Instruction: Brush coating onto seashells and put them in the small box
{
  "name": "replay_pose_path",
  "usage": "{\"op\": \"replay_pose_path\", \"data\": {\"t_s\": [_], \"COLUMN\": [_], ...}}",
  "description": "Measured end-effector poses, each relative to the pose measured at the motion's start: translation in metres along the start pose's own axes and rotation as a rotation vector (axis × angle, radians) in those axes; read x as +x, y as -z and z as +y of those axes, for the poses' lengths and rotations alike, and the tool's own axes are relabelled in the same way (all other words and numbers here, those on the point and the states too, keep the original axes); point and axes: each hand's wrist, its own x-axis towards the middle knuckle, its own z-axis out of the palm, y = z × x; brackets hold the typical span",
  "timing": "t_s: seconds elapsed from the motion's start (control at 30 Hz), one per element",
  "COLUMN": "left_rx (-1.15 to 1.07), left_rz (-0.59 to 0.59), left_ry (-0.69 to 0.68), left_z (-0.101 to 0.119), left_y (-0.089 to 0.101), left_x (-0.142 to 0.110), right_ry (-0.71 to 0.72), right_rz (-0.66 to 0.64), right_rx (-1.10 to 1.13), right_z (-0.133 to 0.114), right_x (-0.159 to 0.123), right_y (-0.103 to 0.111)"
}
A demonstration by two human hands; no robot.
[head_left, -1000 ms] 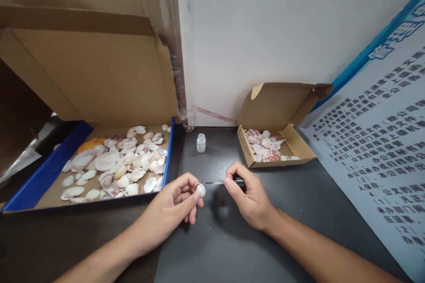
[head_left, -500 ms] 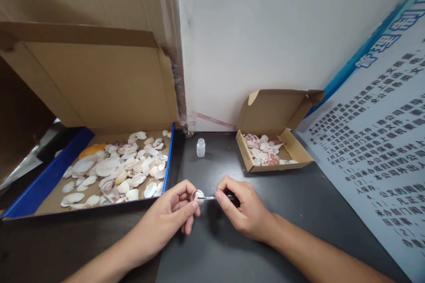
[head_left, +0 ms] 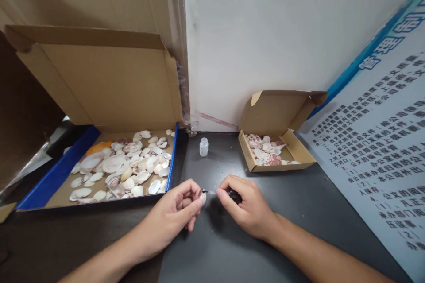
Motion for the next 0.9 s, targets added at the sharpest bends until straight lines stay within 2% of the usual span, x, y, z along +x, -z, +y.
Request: {"op": "replay_pose_path", "data": {"t_s": [0.1,0.2,0.27,0.43,0.57,0.73,0.9], "left_rx": [0.002,-0.012,-0.01,0.013,0.005,0.016,0.016], "left_rz": [-0.006,-0.014,-0.018,-0.022,-0.024,-0.016,-0.022], "left_ry": [0.0,-0.004,-0.006,-0.015,-0.01,-0.016,-0.017], "left_z": [-0.0009,-0.0029,-0.0037,-0.0031,-0.0018,-0.0018,-0.0031], "left_y": [0.0001,0.0006,0.0011,0.0016,0.001,0.0007,0.0016], "left_x": [0.0,0.0004,0.0008,0.0005,-0.0012,-0.0014,-0.0007], "right_ry": [0.028,0.067,0.067,0.057,0.098,0.08,0.1], "right_rz": [0.039,0.002,-0.009,0.068,0.026,0.084,0.033], "right_rx": [0.017,0.043,0.031,0.008,0.009,-0.013,-0.005], "right_z": [0.0003,0.0011,0.0013,-0.0003,-0.0009,-0.0008,-0.001], "right_x": [0.0003,0.0003,0.0002,0.0,-0.0006,-0.0015,-0.0026], "right_y": [0.0,-0.0002,-0.0005,-0.0011,-0.0021,-0.0031,-0.0035]}}
